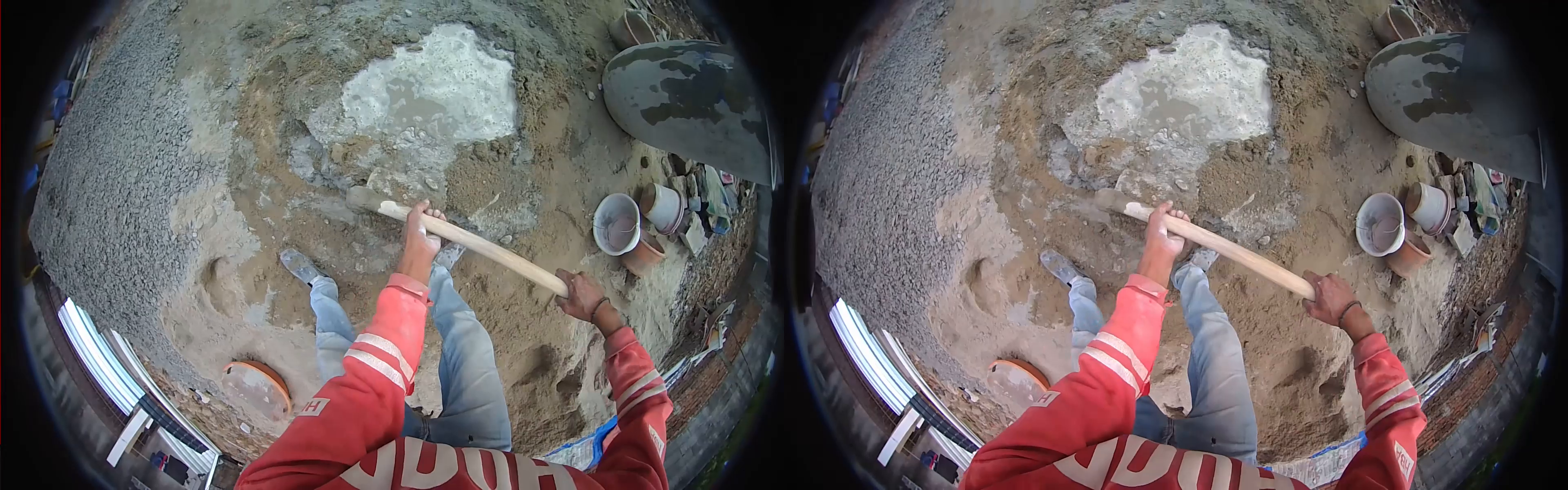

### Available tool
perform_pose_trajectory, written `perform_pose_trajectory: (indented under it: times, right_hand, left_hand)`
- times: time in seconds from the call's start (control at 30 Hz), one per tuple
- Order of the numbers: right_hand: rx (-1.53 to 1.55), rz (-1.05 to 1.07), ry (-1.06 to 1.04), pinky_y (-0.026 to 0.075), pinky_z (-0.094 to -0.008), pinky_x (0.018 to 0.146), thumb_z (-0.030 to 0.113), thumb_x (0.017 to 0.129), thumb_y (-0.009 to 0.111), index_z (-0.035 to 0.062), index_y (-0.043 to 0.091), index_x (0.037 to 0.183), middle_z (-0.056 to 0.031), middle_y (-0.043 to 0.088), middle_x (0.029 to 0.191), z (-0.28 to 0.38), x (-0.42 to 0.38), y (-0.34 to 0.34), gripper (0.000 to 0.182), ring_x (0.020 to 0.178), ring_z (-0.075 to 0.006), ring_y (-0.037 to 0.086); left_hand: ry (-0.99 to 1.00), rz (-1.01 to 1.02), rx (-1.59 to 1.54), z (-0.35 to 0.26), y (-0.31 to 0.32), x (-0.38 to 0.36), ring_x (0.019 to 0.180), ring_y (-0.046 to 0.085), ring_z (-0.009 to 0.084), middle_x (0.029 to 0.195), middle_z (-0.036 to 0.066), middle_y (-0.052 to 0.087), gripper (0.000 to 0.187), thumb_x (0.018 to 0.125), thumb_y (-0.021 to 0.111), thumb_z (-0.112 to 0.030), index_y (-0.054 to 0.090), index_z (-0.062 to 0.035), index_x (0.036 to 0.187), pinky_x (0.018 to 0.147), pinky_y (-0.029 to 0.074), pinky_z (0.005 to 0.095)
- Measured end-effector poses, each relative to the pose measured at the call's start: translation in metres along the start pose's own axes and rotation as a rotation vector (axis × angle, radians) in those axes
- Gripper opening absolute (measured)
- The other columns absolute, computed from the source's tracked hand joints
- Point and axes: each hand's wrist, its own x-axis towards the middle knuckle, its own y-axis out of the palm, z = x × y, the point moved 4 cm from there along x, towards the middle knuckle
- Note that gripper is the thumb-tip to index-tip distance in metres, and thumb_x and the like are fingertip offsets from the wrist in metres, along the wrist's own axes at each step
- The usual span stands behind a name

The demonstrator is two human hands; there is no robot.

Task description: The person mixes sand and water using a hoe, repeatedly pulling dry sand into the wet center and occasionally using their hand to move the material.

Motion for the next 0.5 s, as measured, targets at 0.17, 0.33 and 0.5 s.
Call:
perform_pose_trajectory:
  times: [0.17,0.33,0.5]
  right_hand:
    - [-0.207,-0.097,0.137,0.048,-0.0493,0.07,0.019,0.07,0.064,0.0099,0.052,0.096,-0.0178,0.064,0.081,-0.086,0.001,0.006,0.029,0.078,-0.0391,0.061]
    - [-0.111,-0.022,0.004,0.048,-0.0468,0.069,0.021,0.074,0.065,0.0134,0.053,0.097,-0.0139,0.065,0.078,-0.018,-0.022,0.064,0.028,0.076,-0.0357,0.063]
    - [0.075,0.07,0.053,0.049,-0.0475,0.074,0.024,0.072,0.068,0.0103,0.056,0.107,-0.0194,0.065,0.084,0.172,-0.005,0.134,0.039,0.081,-0.0394,0.062]
  left_hand:
    - [-0.073,0.019,-0.128,0.068,0.025,-0.047,0.066,0.05,0.0186,0.067,0.002,0.049,0.015,0.081,0.066,-0.014,0.052,-0.0096,0.077,0.074,0.047,0.0376]
    - [-0.002,0.058,-0.144,0.011,-0.036,-0.094,0.064,0.047,0.0176,0.065,0.001,0.044,0.019,0.079,0.069,-0.015,0.051,-0.0106,0.079,0.073,0.046,0.0364]
    - [0.164,-0.148,0.175,-0.127,-0.128,-0.073,0.058,0.046,0.014,0.065,0.0,0.044,0.018,0.078,0.068,-0.016,0.052,-0.0094,0.081,0.06,0.047,0.0319]
